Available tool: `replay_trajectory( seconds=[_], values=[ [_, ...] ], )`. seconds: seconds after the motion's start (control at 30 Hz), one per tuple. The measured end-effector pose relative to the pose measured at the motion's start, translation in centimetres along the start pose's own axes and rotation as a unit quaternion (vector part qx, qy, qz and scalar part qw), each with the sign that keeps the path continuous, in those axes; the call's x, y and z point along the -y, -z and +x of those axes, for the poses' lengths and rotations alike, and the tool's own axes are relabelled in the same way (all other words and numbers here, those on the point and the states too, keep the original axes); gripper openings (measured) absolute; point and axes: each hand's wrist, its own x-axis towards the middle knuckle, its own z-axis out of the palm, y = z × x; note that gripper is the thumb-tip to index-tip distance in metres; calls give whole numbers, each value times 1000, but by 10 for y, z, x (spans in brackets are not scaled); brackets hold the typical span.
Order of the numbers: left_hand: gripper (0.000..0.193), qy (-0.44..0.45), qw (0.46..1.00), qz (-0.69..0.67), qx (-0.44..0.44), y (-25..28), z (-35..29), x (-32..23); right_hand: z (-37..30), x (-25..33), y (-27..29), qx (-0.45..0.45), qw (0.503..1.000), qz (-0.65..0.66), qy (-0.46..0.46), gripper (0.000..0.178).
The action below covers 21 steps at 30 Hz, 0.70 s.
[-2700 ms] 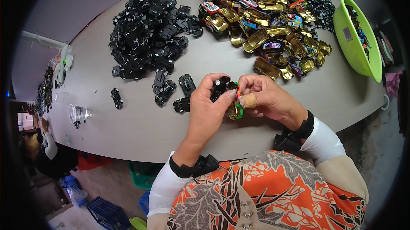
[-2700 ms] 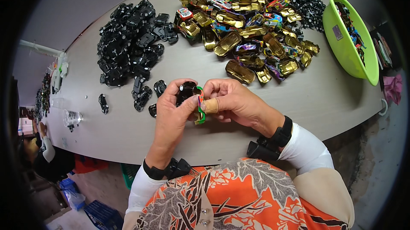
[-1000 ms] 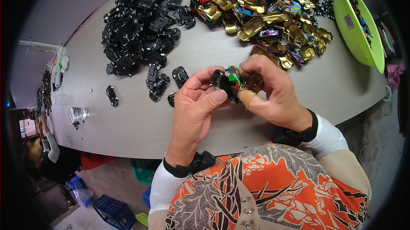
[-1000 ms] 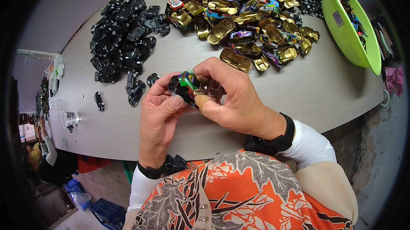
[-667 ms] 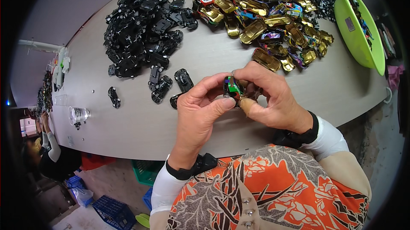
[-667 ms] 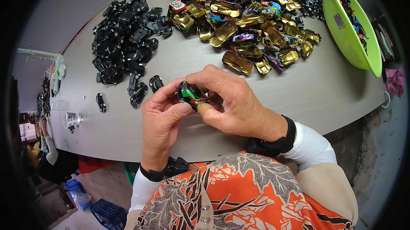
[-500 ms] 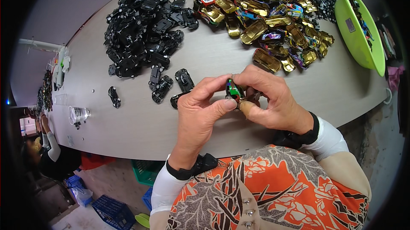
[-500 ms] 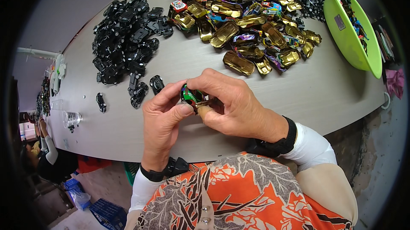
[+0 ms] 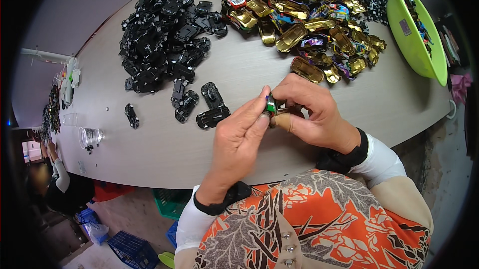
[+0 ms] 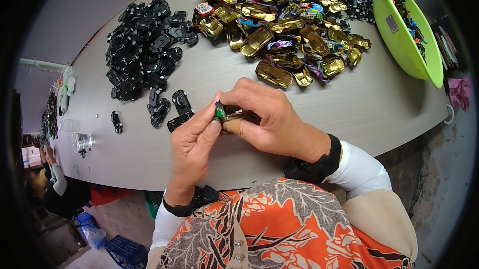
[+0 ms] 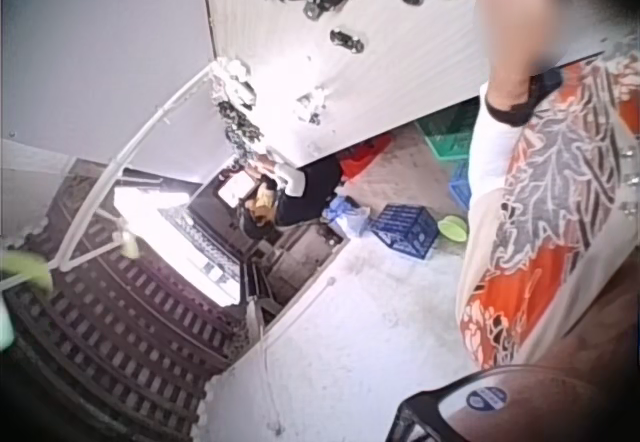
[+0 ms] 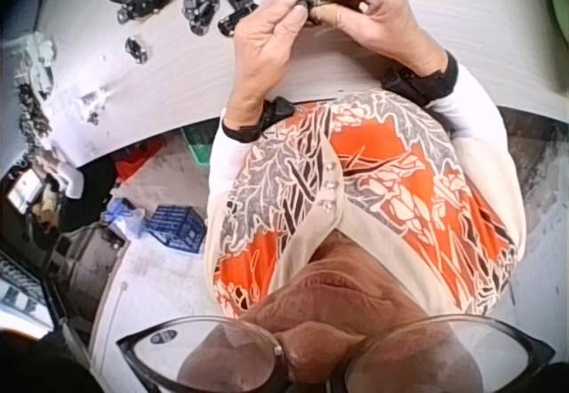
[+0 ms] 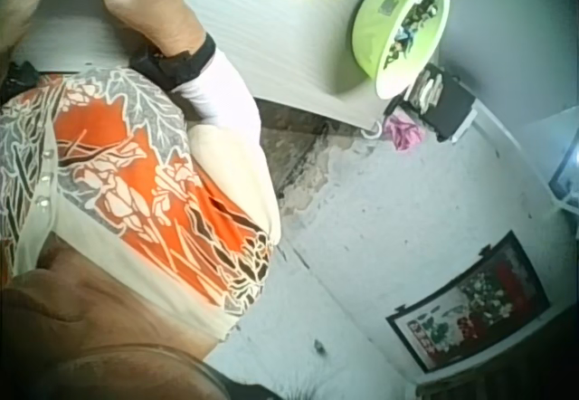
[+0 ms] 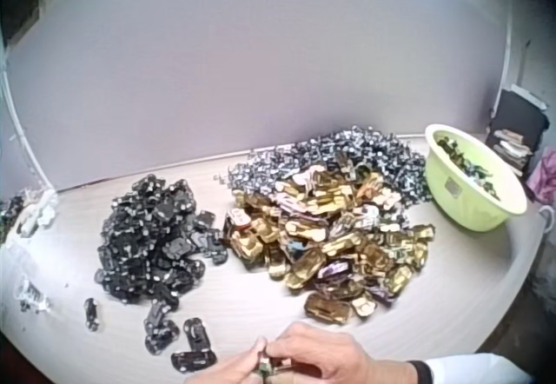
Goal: The person assembles small toy cars by hand, repeatedly picking up black chassis and gold car bodies from piles on a table, fitting them together, and placing the completed units aside. The process is continuous and repetitive throughout the clip.
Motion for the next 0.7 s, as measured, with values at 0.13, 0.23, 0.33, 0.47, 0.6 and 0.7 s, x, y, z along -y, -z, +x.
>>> replay_trajectory(
  seconds=[0.13,0.23,0.33,0.47,0.6,0.7],
  values=[
    [35,100,984,-142,31,12,-1,0,1,-1,3,22,1000,14,8,27],
    [28,162,958,-234,27,13,0,2,0,-2,5,41,995,66,-61,17],
    [23,186,938,-291,42,16,0,4,3,-7,10,60,974,187,-115,8],
    [23,213,937,-275,43,19,0,7,7,4,22,129,903,309,-270,6],
    [18,248,938,-231,78,19,2,5,6,-3,17,158,936,253,-188,6],
    [15,227,956,-168,82,16,1,4,2,-11,12,152,959,191,-144,6]
  ],
)
